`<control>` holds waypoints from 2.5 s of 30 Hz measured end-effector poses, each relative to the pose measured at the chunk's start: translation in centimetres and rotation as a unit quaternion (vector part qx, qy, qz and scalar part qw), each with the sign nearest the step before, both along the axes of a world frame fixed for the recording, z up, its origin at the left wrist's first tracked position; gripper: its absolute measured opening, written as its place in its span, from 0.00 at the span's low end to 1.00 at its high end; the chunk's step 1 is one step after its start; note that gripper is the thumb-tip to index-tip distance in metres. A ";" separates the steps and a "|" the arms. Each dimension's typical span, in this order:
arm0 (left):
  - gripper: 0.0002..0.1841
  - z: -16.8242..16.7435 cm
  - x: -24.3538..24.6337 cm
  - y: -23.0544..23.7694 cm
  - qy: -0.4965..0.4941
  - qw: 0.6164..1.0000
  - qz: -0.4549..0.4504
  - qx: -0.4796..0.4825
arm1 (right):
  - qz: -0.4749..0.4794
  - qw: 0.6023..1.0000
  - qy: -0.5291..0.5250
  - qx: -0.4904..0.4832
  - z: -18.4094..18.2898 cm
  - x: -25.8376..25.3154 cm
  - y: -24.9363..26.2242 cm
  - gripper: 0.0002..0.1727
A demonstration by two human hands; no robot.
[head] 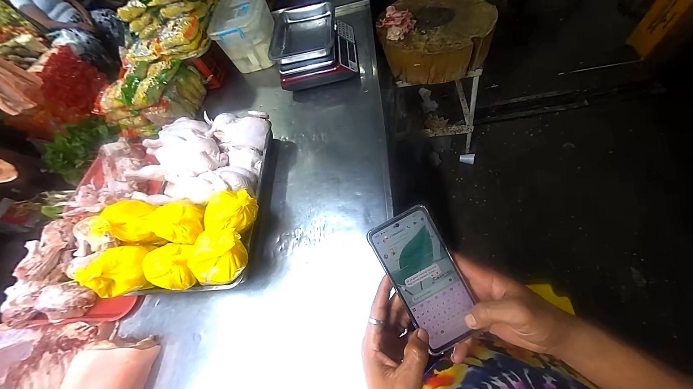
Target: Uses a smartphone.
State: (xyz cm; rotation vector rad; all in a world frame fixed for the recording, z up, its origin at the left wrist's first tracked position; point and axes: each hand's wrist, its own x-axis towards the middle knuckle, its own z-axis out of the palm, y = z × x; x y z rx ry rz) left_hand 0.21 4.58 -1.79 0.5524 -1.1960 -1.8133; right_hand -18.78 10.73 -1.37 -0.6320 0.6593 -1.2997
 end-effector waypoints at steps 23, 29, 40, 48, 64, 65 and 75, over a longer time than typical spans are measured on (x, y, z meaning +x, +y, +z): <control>0.40 -0.1 0.3 0.3 -0.004 1.000 0.004 0.009 | 0.007 1.000 0.001 0.006 0.4 0.1 -0.1 0.47; 0.40 -0.1 0.3 0.2 0.005 1.000 -0.003 0.010 | 0.008 1.000 -0.004 0.002 0.1 0.0 -0.1 0.46; 0.39 -0.2 0.1 0.3 0.004 1.000 -0.004 0.015 | 0.005 1.000 -0.001 0.006 -0.1 -0.1 0.1 0.46; 0.39 -0.3 0.3 0.4 0.006 1.000 -0.009 0.006 | 0.004 1.000 -0.001 0.006 -0.1 0.0 0.2 0.46; 0.39 -0.3 0.3 0.4 0.013 1.000 -0.010 0.003 | 0.011 1.000 -0.011 -0.005 -0.1 -0.1 0.2 0.45; 0.39 -0.3 0.3 0.3 0.013 1.000 -0.009 0.005 | 0.010 1.000 -0.007 -0.002 0.0 -0.1 0.1 0.45; 0.37 0.1 -0.3 0.6 -0.056 0.996 0.067 0.011 | 0.011 1.000 0.002 -0.004 0.0 0.2 -0.3 0.45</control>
